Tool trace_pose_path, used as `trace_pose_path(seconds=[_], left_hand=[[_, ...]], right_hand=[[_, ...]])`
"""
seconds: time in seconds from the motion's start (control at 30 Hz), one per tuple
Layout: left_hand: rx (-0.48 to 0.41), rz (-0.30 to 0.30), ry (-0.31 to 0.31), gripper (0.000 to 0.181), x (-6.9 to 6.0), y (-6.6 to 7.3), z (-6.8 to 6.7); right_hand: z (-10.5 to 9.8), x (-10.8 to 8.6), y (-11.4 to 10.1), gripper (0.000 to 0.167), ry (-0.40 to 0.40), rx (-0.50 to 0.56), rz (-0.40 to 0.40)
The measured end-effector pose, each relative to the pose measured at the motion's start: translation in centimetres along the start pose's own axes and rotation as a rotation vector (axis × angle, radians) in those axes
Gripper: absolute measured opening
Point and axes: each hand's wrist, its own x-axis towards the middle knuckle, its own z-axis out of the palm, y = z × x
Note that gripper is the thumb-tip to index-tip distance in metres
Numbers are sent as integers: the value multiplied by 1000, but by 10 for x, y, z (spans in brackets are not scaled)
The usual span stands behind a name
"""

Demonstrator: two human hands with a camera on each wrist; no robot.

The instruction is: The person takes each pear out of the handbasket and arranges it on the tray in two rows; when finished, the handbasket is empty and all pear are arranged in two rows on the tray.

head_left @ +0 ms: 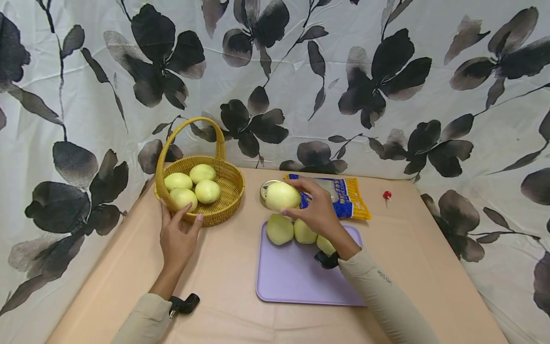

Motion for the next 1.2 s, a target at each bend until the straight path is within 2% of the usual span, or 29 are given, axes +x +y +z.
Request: trace_pose_path(seconds=[0.43,0.7,0.9,1.0,1.2], left_hand=[[-25,-5,-2,51,-2,-1,2],[-23,7,10,50,-1,-2,1],[-30,14,9,50,0,-3,1],[-33,15,8,50,0,-2,1],[-31,11,3,51,-1,-1,1]], right_hand=[[-31,-68,22,75,50,-29,80],[-54,-108,38,73,82,-105,173],[-72,-131,50,72,78,-98,204],[-80,-141,52,71,54,-136,245],[-86,-152,62,72,41,-173,269]])
